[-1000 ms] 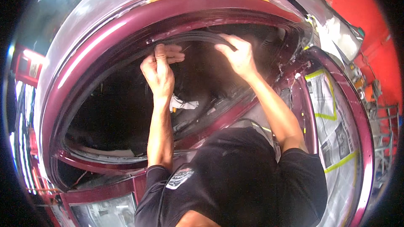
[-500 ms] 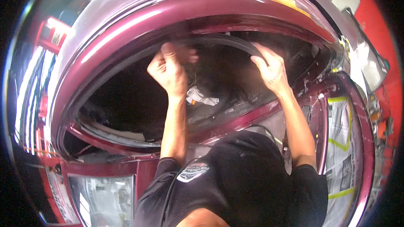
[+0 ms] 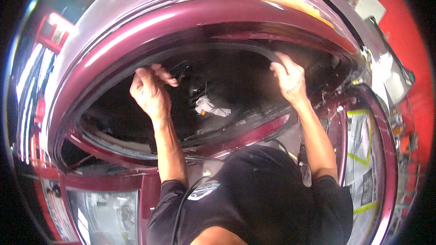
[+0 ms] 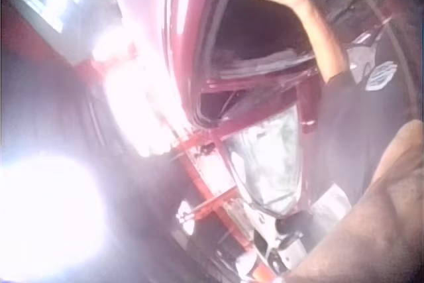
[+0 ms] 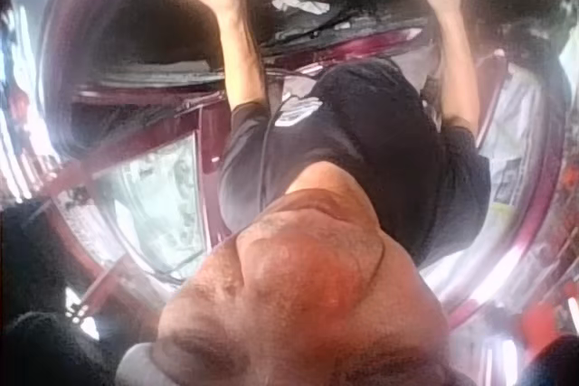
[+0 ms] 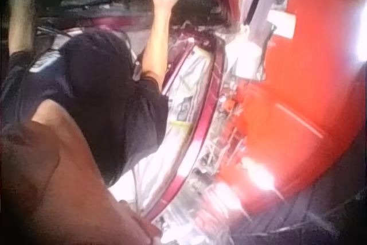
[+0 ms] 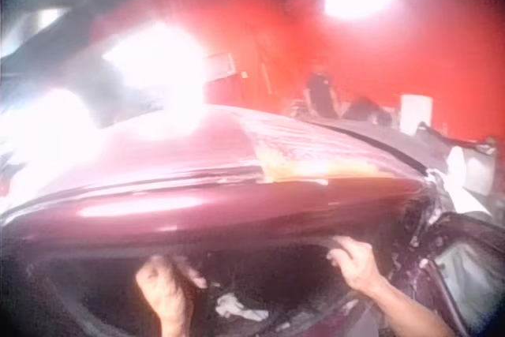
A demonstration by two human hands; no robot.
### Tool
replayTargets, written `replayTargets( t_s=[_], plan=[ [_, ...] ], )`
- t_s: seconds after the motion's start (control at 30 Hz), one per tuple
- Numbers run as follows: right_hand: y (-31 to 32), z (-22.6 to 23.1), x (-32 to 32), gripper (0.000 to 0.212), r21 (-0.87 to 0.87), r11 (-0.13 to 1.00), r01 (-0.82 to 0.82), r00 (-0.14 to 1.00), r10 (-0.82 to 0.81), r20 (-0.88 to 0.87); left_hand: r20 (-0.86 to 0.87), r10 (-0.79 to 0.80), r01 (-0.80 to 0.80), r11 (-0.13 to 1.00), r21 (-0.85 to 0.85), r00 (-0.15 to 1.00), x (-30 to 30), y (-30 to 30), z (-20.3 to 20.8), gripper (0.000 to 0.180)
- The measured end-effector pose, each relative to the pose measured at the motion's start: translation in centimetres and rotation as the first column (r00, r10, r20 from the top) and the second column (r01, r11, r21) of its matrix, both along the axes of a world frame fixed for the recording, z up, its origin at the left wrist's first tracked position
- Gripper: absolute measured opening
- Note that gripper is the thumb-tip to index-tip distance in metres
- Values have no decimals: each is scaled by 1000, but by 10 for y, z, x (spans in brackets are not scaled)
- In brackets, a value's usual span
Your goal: The person cleans the trunk opening of a maroon car with a white cloth, then uses a flathead screwdriver to pry and install a black rubber weather stripping seal along the trunk lid perimeter. The seal is pressed into place around the entire opening.
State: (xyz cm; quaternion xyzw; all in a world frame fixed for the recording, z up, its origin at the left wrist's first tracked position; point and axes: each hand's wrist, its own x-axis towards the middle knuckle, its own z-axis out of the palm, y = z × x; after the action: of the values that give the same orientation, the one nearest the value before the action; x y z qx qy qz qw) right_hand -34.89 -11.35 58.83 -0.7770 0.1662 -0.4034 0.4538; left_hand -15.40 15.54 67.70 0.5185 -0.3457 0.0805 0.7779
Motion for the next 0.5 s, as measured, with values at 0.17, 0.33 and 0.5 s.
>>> replayTargets(
  t_s=[0.17,0.33,0.5],
  plan=[
    [8,-2,-2,31,-258,963,79,996,-64,64,-87,-87,113,921,374,992,-38,-65,-11,44],
    [-2,22,-16,37,-164,985,54,997,-44,62,48,-98,92,990,110,994,-42,-103,-19,50],
    [-17,16,-17,46,-72,992,-100,993,104,53,-63,-168,177,965,195,984,-66,-122,-21,38]
  ],
)
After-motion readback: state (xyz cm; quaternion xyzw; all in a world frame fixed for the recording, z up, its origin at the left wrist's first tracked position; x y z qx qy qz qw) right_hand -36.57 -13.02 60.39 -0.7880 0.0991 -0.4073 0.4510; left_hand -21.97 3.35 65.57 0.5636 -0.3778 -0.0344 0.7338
